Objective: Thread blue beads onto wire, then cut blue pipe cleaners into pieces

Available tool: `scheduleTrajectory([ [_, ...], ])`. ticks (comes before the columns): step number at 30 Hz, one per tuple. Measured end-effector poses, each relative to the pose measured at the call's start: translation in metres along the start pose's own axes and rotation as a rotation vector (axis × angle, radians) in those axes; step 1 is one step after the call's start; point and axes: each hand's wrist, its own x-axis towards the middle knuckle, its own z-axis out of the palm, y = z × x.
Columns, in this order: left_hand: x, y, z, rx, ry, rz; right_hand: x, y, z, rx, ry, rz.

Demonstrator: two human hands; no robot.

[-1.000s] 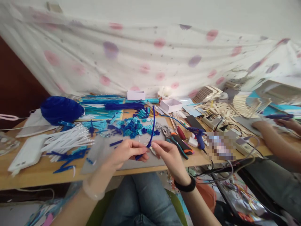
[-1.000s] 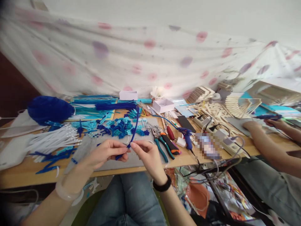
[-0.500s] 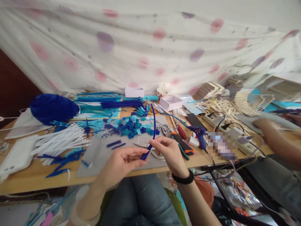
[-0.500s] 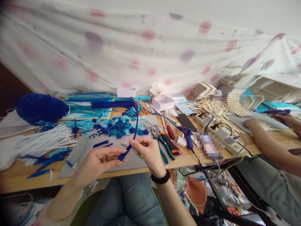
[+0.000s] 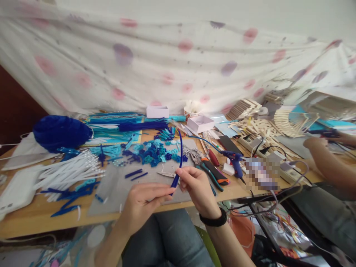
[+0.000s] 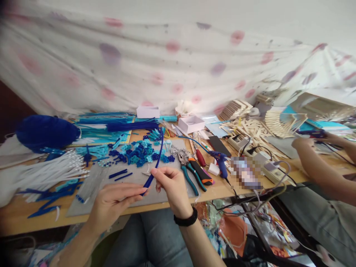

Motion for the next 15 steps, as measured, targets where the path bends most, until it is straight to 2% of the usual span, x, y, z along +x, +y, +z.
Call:
scheduleTrajectory([
  [5,-0.017,-0.004,0.017,0.18,0.225,0.102,-0.004,0.003,0.01,0.119,0.091,-0.002],
  [9,-0.025,-0.007,0.026,0.328,0.415,0.151,-0.01,0.01,0.017,0.128,0.15,-0.072],
  [11,-0.025,-0.006,0.029,0.376,0.46,0.102,-0.013,0.014,0.02,0.131,0.186,-0.103],
  [15,-0.024,-0.003,0.034,0.33,0.513,-0.102,-0.018,0.022,0.023,0.13,0.2,-0.203],
])
